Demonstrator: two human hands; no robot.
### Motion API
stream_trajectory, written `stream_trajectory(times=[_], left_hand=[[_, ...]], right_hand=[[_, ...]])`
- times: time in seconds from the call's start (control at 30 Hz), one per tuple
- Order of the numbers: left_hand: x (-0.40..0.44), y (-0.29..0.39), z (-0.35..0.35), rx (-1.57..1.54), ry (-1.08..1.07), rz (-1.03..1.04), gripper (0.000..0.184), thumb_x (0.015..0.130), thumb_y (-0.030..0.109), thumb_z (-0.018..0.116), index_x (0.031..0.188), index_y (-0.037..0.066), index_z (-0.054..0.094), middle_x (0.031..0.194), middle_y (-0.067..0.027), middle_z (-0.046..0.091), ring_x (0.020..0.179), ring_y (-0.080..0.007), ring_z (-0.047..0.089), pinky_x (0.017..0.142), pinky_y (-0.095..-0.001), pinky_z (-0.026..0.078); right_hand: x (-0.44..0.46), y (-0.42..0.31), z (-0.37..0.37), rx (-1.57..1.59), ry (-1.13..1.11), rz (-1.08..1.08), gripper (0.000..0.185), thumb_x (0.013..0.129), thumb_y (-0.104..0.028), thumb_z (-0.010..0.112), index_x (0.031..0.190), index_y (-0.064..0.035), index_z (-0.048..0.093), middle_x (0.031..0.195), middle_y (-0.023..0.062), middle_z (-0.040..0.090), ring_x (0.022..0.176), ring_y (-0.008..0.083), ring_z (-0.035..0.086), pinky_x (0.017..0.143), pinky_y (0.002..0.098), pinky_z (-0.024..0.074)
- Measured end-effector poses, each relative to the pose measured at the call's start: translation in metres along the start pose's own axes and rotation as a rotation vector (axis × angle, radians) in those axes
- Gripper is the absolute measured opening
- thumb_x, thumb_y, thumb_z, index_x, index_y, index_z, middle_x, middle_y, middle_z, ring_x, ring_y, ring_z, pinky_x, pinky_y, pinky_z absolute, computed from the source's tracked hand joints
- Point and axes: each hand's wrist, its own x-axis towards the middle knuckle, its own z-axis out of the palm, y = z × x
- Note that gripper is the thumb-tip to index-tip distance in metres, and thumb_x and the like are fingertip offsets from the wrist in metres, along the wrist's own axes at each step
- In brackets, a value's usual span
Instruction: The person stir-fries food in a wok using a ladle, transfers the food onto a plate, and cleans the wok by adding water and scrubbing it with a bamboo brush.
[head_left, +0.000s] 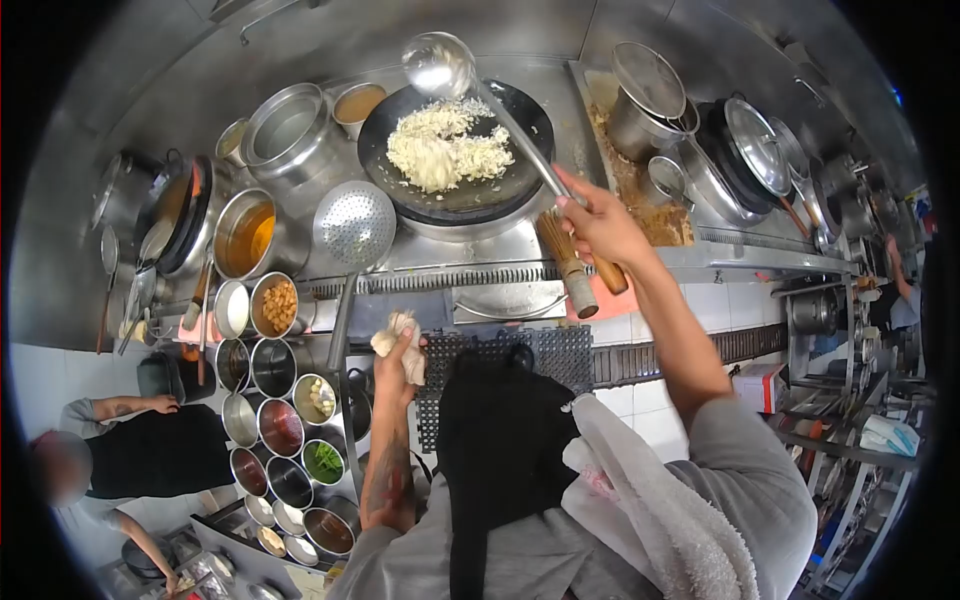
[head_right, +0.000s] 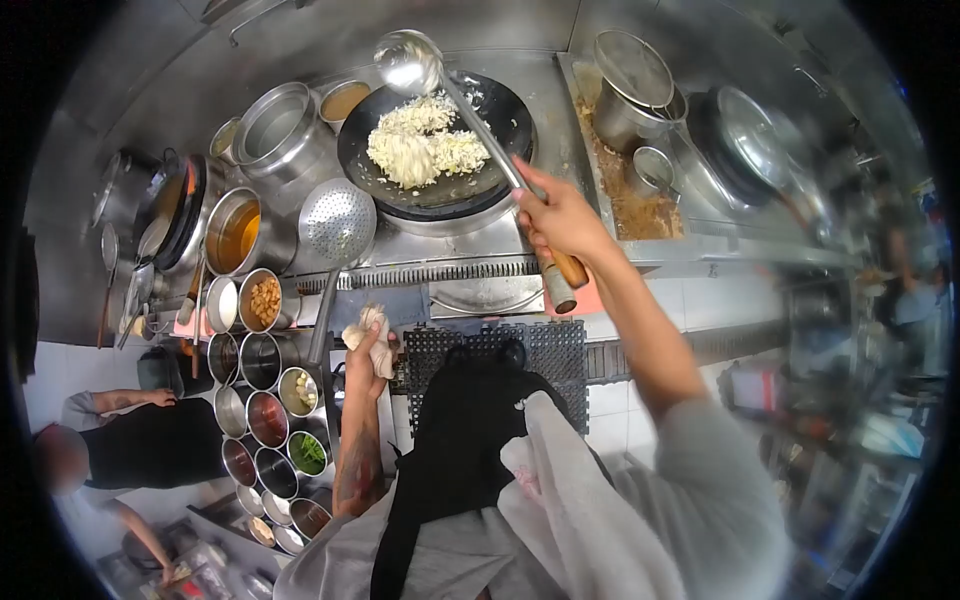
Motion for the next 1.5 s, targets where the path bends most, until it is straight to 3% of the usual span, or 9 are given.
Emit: stream_trajectory(times=[0.23, 0.3, 0.43, 0.57, 0.7, 0.87, 0.97, 1.2, 1.5], left_hand=[[0.021, 0.008, 0.060, 0.030, -0.188, -0.041, 0.046, 0.094, 0.021, 0.053, 0.134, -0.002, 0.047, 0.112, -0.0195, 0.067, 0.085, -0.0232, 0.066, 0.069, -0.0318, 0.055], [0.025, 0.004, 0.069, 0.041, -0.231, -0.041, 0.049, 0.091, 0.022, 0.048, 0.134, -0.002, 0.047, 0.113, -0.0209, 0.066, 0.082, -0.0234, 0.064, 0.070, -0.0334, 0.054], [0.061, 0.001, 0.096, -0.072, -0.278, -0.138, 0.058, 0.083, 0.023, 0.045, 0.135, -0.003, 0.046, 0.117, -0.0242, 0.064, 0.083, -0.0250, 0.061, 0.075, -0.0366, 0.052], [0.121, 0.035, 0.133, -0.196, -0.285, -0.412, 0.045, 0.086, 0.026, 0.047, 0.122, 0.001, 0.055, 0.101, -0.0173, 0.064, 0.083, -0.0265, 0.060, 0.076, -0.0368, 0.051], [0.207, 0.025, 0.162, -0.119, -0.040, -0.365, 0.027, 0.090, 0.029, 0.050, 0.103, 0.008, 0.060, 0.089, -0.0109, 0.060, 0.078, -0.0266, 0.059, 0.073, -0.0392, 0.051], [0.259, -0.002, 0.160, -0.033, -0.004, -0.352, 0.021, 0.094, 0.029, 0.049, 0.092, 0.011, 0.060, 0.074, -0.0054, 0.058, 0.064, -0.0238, 0.058, 0.060, -0.0382, 0.053], [0.295, -0.021, 0.128, -0.084, -0.059, -0.288, 0.014, 0.096, 0.018, 0.049, 0.091, 0.009, 0.059, 0.069, -0.0039, 0.058, 0.055, -0.0216, 0.058, 0.050, -0.0357, 0.051], [0.066, 0.029, 0.134, -0.138, -0.127, -0.207, 0.011, 0.101, 0.018, 0.047, 0.098, 0.011, 0.055, 0.074, -0.0041, 0.059, 0.060, -0.0187, 0.059, 0.051, -0.0337, 0.051], [0.181, -0.081, 0.094, 0.041, -0.174, -0.005, 0.025, 0.097, 0.015, 0.053, 0.118, 0.003, 0.053, 0.102, -0.0105, 0.065, 0.085, -0.0241, 0.068, 0.069, -0.0361, 0.057]], right_hand=[[0.111, 0.081, 0.025, -0.047, -0.070, 0.081, 0.043, 0.100, -0.019, 0.052, 0.139, -0.0029, 0.046, 0.069, 0.0034, 0.050, 0.045, 0.0119, 0.046, 0.039, 0.0306, 0.0413], [0.081, 0.057, 0.025, -0.649, 0.134, -0.198, 0.041, 0.099, -0.020, 0.054, 0.135, -0.0022, 0.047, 0.069, 0.0034, 0.050, 0.045, 0.0115, 0.045, 0.039, 0.0294, 0.0409], [0.130, 0.106, -0.014, 0.544, -0.265, 0.418, 0.058, 0.099, -0.022, 0.054, 0.150, -0.0049, 0.033, 0.069, 0.0041, 0.050, 0.049, 0.0107, 0.048, 0.043, 0.0282, 0.0428], [0.144, 0.059, 0.002, -0.937, 0.286, -0.254, 0.056, 0.093, -0.007, 0.047, 0.147, -0.0004, 0.037, 0.097, 0.0259, 0.068, 0.076, 0.0332, 0.071, 0.062, 0.0442, 0.0565], [0.145, 0.008, 0.038, -0.746, 0.030, 0.178, 0.061, 0.088, -0.007, 0.049, 0.147, -0.0020, 0.037, 0.109, 0.0311, 0.065, 0.104, 0.0394, 0.066, 0.093, 0.0495, 0.0494], [0.042, 0.051, -0.022, -1.292, 0.062, -0.284, 0.053, 0.093, -0.013, 0.051, 0.145, -0.0115, 0.044, 0.094, 0.0239, 0.070, 0.084, 0.0380, 0.070, 0.073, 0.0485, 0.0568], [-0.003, 0.013, -0.020, -1.573, 0.182, -0.116, 0.053, 0.094, -0.012, 0.049, 0.146, -0.0198, 0.045, 0.086, 0.0193, 0.070, 0.077, 0.0350, 0.070, 0.065, 0.0470, 0.0571], [-0.197, -0.157, -0.095, -1.362, -0.019, -0.168, 0.048, 0.084, -0.009, 0.064, 0.131, -0.0109, 0.061, 0.105, 0.0193, 0.069, 0.094, 0.0399, 0.065, 0.085, 0.0470, 0.0495], [-0.002, -0.008, 0.032, -1.537, 0.245, -0.121, 0.055, 0.089, -0.015, 0.060, 0.143, -0.0164, 0.049, 0.091, 0.0195, 0.070, 0.085, 0.0370, 0.069, 0.078, 0.0474, 0.0547]])
